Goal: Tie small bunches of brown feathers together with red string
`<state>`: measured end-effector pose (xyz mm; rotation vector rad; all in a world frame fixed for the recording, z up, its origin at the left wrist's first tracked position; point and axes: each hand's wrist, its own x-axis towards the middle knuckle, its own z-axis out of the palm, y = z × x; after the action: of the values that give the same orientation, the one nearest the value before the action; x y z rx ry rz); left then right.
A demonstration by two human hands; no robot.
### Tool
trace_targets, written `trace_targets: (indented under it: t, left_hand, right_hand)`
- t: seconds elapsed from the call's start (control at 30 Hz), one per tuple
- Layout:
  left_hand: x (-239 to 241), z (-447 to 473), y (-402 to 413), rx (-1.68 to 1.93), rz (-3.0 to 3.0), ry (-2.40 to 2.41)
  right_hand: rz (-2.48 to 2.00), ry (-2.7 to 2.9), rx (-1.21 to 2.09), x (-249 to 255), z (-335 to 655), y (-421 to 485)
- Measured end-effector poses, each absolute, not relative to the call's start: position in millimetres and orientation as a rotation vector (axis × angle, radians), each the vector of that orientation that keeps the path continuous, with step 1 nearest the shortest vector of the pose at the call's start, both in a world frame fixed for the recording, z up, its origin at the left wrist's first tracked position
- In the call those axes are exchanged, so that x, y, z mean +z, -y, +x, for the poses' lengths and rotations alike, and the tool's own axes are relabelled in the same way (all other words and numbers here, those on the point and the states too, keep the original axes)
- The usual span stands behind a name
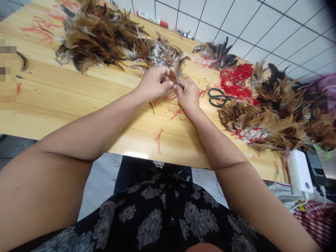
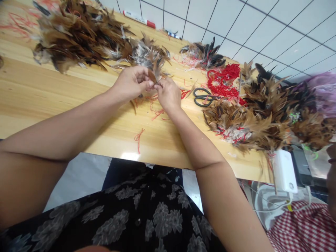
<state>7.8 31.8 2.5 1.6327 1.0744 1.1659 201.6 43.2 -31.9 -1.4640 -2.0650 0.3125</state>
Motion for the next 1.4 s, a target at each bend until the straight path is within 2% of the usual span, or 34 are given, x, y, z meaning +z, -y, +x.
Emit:
trace_targets:
  t: [0.2, 0.3, 0.43, 0.73, 1.13, 1.4]
  left_hand:
    - [11.3, 5.9, -31.9, 1.161, 1.613, -1.078]
    - [9.6, -2.5, -38.6, 1.171, 1.742, -1.245]
    - [2.3, -13.6, -46.9, 1.023, 2.024, -1.447]
    - [-13.0, -9.6, -54.8, 0.792, 2.306, -1.51]
    - [-4.5, 0.9, -55.2, 0.964, 2.127, -1.372]
    - [-2.5, 7.2, -67.6, 0.953, 1.924, -1.509]
  right_hand:
    - [-1.405, 1.94, 0.385, -35.5, 210.5, -56.4]
    - [-1.396, 1.832, 0.51, -37.6, 216.1, -63.2]
    - [-1.417, 1.707, 0.613, -36.6, 219.1, -64.9]
    - [-1.507, 1.657, 0.606, -29.4, 211.0, -53.3]
    - [-1.501, 1.657, 0.529, -45.4, 208.2, -63.9]
    - [-1.442, 1.611, 0.553, -44.8, 202.8, -61.7]
